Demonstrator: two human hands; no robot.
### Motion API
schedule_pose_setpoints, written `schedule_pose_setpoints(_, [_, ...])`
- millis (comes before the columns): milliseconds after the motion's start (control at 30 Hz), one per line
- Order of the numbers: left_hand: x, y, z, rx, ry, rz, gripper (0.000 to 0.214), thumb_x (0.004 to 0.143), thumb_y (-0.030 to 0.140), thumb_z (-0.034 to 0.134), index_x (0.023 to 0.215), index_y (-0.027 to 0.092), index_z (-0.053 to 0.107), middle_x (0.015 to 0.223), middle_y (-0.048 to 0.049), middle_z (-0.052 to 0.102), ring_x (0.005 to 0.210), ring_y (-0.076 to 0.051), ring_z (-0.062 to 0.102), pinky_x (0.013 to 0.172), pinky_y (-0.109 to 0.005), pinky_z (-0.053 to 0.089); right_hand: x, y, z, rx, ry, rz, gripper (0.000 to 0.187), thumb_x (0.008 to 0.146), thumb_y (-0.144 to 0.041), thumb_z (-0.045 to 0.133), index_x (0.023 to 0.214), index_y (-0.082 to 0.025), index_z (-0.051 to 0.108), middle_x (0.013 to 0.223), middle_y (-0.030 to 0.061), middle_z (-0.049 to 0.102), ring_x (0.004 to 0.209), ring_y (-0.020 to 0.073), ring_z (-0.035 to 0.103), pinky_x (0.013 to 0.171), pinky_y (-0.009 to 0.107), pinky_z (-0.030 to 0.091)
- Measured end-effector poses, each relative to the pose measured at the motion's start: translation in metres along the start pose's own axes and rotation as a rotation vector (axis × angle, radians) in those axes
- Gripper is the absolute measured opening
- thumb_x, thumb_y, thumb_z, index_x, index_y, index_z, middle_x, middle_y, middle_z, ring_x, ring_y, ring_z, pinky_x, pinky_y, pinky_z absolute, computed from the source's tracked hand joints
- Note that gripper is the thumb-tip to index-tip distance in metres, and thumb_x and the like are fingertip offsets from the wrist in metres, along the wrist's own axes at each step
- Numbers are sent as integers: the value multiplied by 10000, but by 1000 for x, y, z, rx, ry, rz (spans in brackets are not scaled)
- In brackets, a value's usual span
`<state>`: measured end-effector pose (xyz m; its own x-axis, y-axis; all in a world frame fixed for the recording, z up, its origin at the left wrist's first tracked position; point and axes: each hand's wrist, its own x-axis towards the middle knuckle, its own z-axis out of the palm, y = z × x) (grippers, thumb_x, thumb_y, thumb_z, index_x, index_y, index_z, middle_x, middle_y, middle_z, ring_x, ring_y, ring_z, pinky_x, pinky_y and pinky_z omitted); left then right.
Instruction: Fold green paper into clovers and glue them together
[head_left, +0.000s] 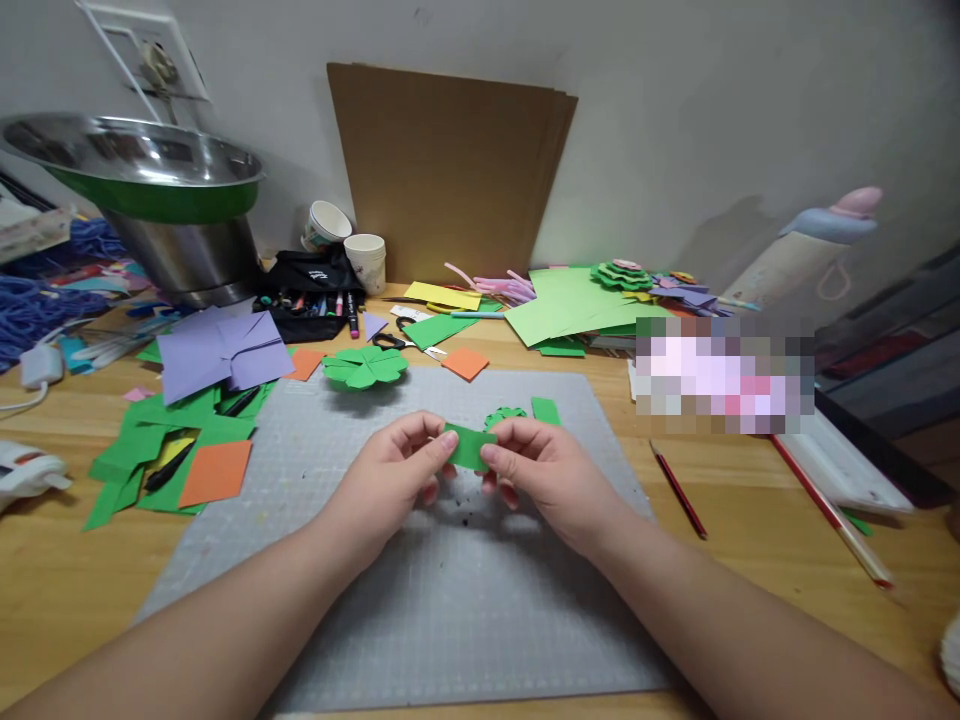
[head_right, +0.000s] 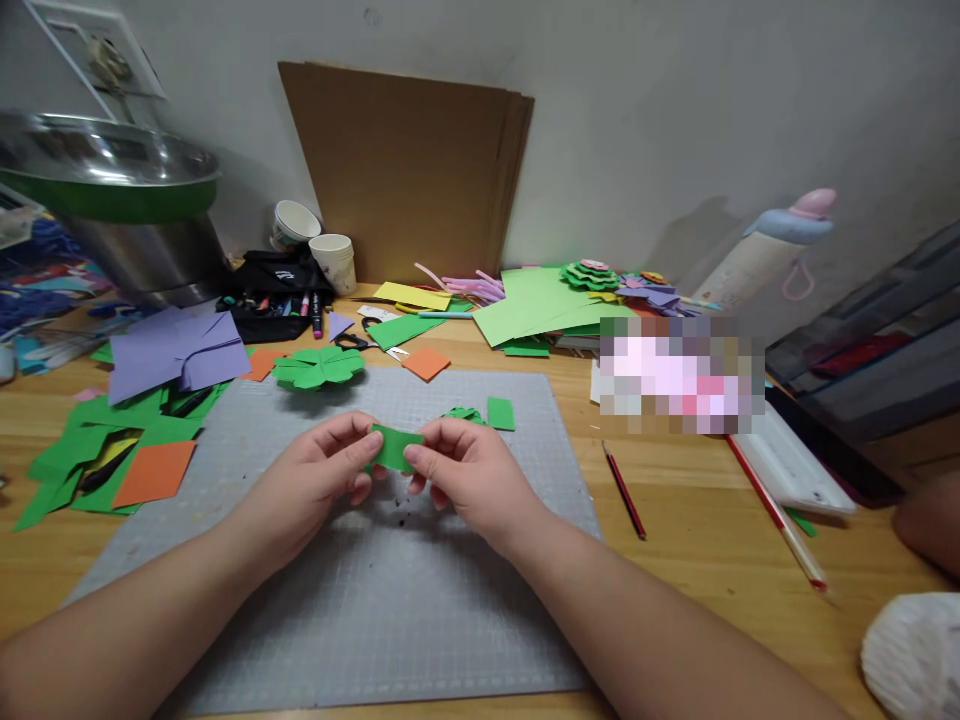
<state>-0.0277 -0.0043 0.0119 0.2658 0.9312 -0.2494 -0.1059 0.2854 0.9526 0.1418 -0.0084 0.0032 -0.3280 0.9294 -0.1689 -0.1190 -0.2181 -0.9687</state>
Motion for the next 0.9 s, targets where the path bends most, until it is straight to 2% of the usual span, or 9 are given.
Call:
schedule_pose_setpoints(100, [1, 0, -1, -150, -64, -62, 262, 732, 352, 731, 843, 172, 575, 635, 60, 517, 510, -43, 480, 463, -155, 356, 1, 0, -4, 37, -75, -15, 264, 696, -396, 757, 744, -167, 634, 660, -8, 580, 597, 104, 520, 486, 212, 378])
schedule_pose_setpoints(167, [1, -1, -2, -164, -61, -64, 287, 717, 336, 748, 906, 191, 588, 603, 70, 512, 492, -49, 469, 463, -163, 355, 2, 0, -5, 26, -101, -27, 246, 707, -384, 752, 738, -165, 644, 640, -12, 578, 570, 95, 496, 490, 218, 370])
schedule_pose_setpoints(300, [2, -3, -2, -16, 15, 41, 203, 716, 327, 741, 820, 172, 662, 724, 19, 620, 579, -73, 515, 556, -202, 428, 1, 0, 0, 0, 2, -97, 242, 678, -347, 777, 723, -187, 601, 649, -30, 576, 568, 97, 512, 504, 230, 377])
schedule_pose_setpoints(367, [1, -3, -1, 24, 18, 57, 228, 693, 315, 756, 864, 178, 694, 777, 1, 658, 632, -96, 553, 612, -224, 454, 1, 1, 2, -9, 52, -140, 255, 662, -331, 788, 700, -194, 576, 660, -37, 568, 578, 99, 514, 521, 236, 390])
schedule_pose_setpoints(500, [-2, -1, 2, 58, 67, 90, 262, 655, 276, 780, 890, 187, 706, 832, -20, 712, 757, -150, 624, 711, -255, 481, 1, 2, 3, -20, 56, -153, 236, 675, -318, 778, 715, -194, 581, 681, -37, 563, 587, 94, 522, 535, 237, 408])
schedule_pose_setpoints(700, [-1, 0, 0, 198, 43, 142, 190, 758, 317, 680, 897, 197, 729, 876, -39, 724, 800, -173, 632, 705, -262, 477, 0, 1, 5, 36, 125, -148, 329, 650, -317, 799, 829, -217, 541, 697, -49, 565, 556, 85, 526, 461, 204, 388])
schedule_pose_setpoints(800, [0, -3, -2, 238, 29, 189, 159, 766, 318, 674, 863, 200, 718, 893, -34, 694, 788, -158, 613, 679, -248, 468, 0, 1, 5, 0, 114, -143, 274, 677, -341, 778, 770, -196, 565, 656, -39, 579, 525, 86, 536, 438, 202, 385])
schedule_pose_setpoints(900, [1, -5, -1, 151, 61, 160, 173, 718, 292, 728, 854, 198, 674, 792, 2, 670, 712, -132, 603, 657, -237, 471, 0, 2, 4, 21, 112, -112, 278, 679, -342, 779, 731, -189, 553, 632, -40, 588, 524, 96, 578, 430, 195, 399])
